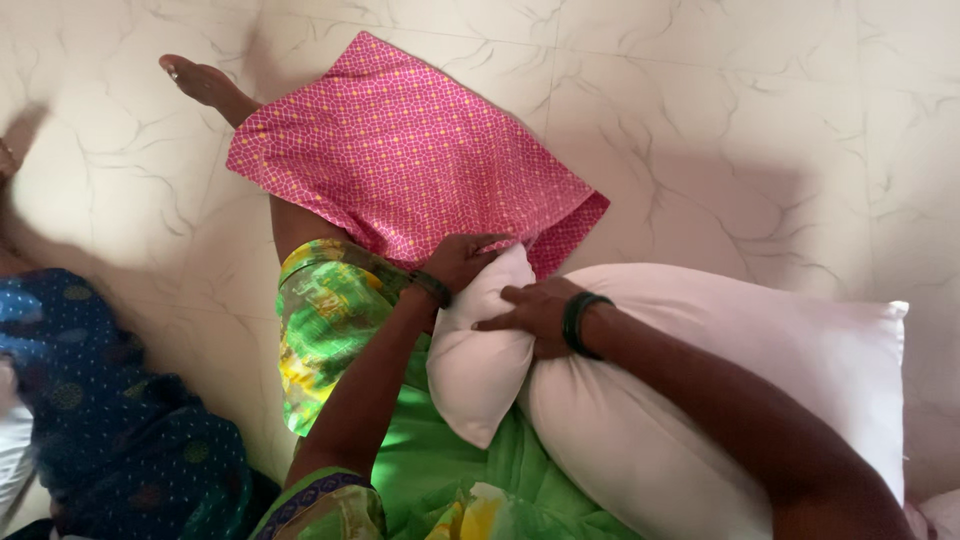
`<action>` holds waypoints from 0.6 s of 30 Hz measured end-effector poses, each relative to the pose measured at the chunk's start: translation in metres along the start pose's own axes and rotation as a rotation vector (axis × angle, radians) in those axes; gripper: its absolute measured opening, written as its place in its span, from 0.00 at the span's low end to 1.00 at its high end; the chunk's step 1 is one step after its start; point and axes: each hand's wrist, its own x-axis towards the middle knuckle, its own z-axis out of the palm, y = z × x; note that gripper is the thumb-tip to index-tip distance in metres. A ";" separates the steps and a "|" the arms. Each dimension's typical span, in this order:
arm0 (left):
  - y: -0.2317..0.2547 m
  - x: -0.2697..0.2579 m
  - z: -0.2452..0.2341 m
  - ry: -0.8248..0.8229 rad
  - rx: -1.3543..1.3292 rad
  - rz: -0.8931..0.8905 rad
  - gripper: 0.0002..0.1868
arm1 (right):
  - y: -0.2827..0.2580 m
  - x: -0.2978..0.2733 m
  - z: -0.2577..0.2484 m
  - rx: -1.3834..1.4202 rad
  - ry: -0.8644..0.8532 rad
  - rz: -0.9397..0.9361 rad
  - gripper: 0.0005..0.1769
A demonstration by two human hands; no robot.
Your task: The person sits on the floor and inserts two pillows into separate pillowcases. First, a white pillow is placed into a blue-and-white patterned case, then a second white pillow is placed into a pink patterned case. The person smooths each covered pillow after insertion.
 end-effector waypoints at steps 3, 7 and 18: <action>0.001 -0.007 -0.005 -0.018 0.079 0.022 0.20 | 0.018 0.008 -0.006 0.003 -0.003 0.030 0.45; 0.000 -0.019 -0.003 -0.009 -0.161 -0.137 0.20 | 0.047 0.018 -0.011 0.010 0.015 0.129 0.44; -0.013 -0.060 0.039 0.411 0.175 -0.010 0.21 | 0.126 0.023 -0.006 0.060 0.160 0.497 0.42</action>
